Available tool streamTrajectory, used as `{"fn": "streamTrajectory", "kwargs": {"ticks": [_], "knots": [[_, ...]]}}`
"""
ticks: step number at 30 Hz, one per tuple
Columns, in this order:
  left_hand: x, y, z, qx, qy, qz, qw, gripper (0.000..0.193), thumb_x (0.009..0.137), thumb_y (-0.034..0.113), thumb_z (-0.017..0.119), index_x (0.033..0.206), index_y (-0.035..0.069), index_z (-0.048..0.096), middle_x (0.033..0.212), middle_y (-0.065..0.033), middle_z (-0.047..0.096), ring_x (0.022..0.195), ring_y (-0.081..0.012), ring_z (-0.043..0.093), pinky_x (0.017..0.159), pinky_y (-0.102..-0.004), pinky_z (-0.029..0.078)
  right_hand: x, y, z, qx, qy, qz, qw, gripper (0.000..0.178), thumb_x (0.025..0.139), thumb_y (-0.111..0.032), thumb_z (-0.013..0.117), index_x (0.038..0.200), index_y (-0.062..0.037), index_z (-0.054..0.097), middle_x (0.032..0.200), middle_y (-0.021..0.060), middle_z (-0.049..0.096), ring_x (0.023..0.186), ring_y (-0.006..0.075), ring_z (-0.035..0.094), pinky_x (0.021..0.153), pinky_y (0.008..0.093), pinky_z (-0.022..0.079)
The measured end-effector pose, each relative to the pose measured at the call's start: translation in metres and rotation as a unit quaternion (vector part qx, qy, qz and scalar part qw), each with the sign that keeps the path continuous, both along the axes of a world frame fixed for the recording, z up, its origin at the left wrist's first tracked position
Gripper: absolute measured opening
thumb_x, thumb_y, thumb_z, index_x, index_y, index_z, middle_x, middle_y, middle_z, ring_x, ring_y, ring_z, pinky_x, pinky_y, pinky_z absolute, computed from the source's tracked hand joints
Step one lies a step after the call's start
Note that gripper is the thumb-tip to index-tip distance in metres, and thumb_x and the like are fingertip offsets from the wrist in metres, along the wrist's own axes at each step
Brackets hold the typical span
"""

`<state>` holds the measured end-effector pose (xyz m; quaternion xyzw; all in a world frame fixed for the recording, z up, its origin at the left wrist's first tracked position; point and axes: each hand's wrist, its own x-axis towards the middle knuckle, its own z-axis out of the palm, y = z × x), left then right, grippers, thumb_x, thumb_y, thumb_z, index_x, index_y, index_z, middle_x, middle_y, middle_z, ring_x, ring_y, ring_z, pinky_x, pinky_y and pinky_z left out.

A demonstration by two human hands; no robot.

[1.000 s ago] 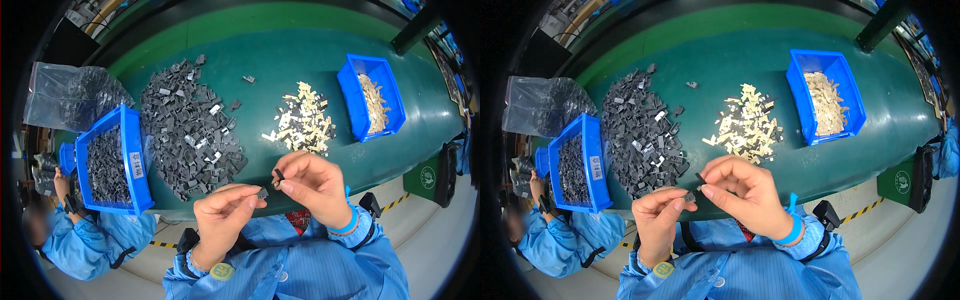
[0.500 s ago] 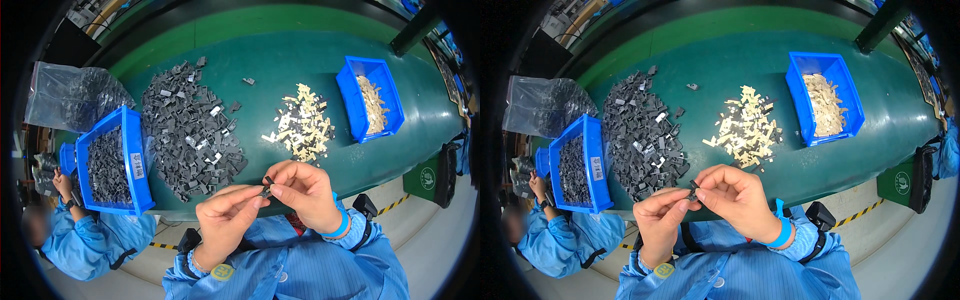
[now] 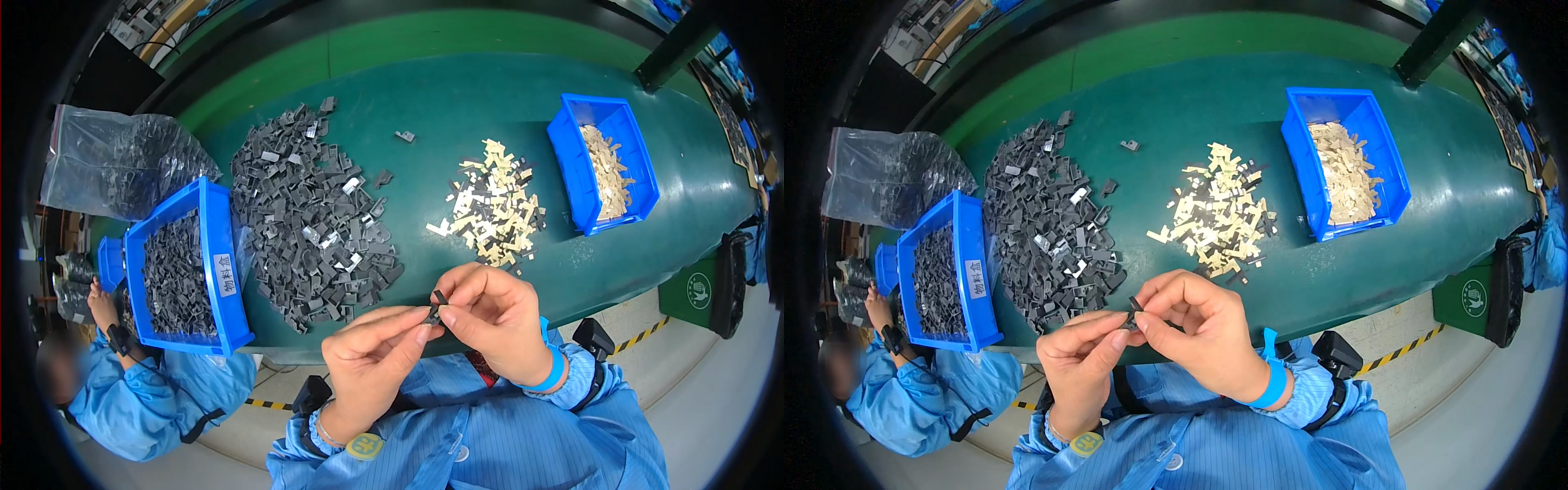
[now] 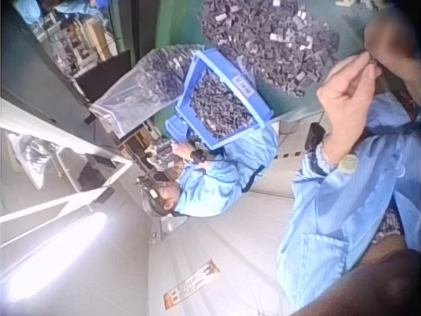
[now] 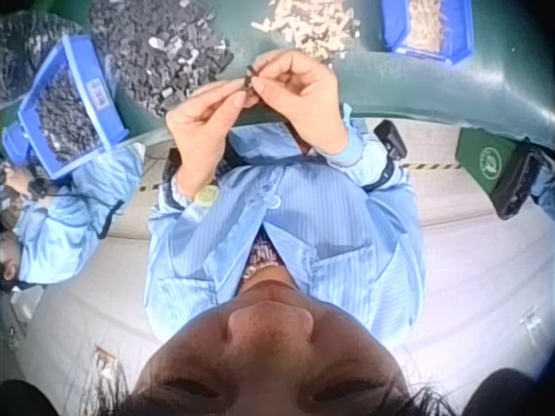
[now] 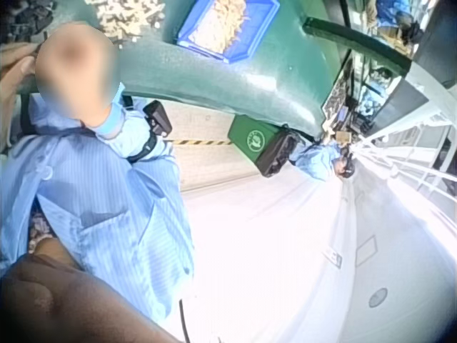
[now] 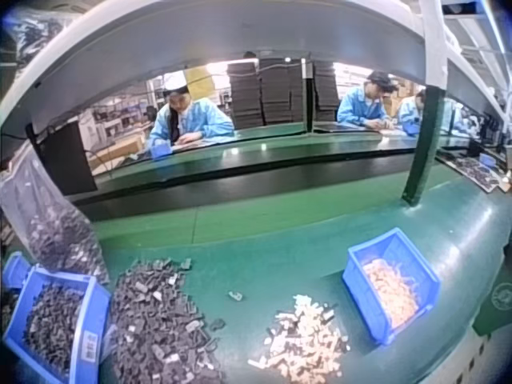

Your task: Assemble small plastic and rubber components into sub-assemblies at a factory workstation.

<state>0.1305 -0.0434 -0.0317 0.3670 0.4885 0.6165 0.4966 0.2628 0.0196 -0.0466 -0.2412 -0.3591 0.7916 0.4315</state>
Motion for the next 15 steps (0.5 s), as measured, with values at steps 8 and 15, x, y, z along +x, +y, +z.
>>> {"fn": "streamTrajectory", "kwargs": {"ticks": [8, 15], "knots": [[0.0037, -0.0022, -0.0039, 0.008, -0.018, 0.010, 1.000, 0.019, 0.078, -0.009, 0.058, 0.097, -0.007, 0.061, 0.097, -0.0195, 0.060, 0.084, -0.0223, 0.062, 0.075, -0.0302, 0.053, -0.0010, -0.0009, -0.0020, 0.037, -0.017, -0.014, 0.999, 0.010, 0.076, 0.012, 0.054, 0.080, 0.0033, 0.049, 0.094, 0.0121, 0.049, 0.083, 0.0131, 0.053, 0.071, 0.0290, 0.056], [0.0039, -0.0028, -0.0047, 0.011, -0.024, 0.003, 1.000, 0.019, 0.078, -0.009, 0.057, 0.096, -0.008, 0.061, 0.097, -0.0196, 0.060, 0.084, -0.0221, 0.062, 0.074, -0.0292, 0.052, 0.0039, 0.0040, -0.0052, 0.101, -0.056, 0.007, 0.993, 0.014, 0.074, 0.009, 0.059, 0.081, 0.0004, 0.050, 0.095, 0.0095, 0.051, 0.087, 0.0109, 0.053, 0.077, 0.0252, 0.047]]}}
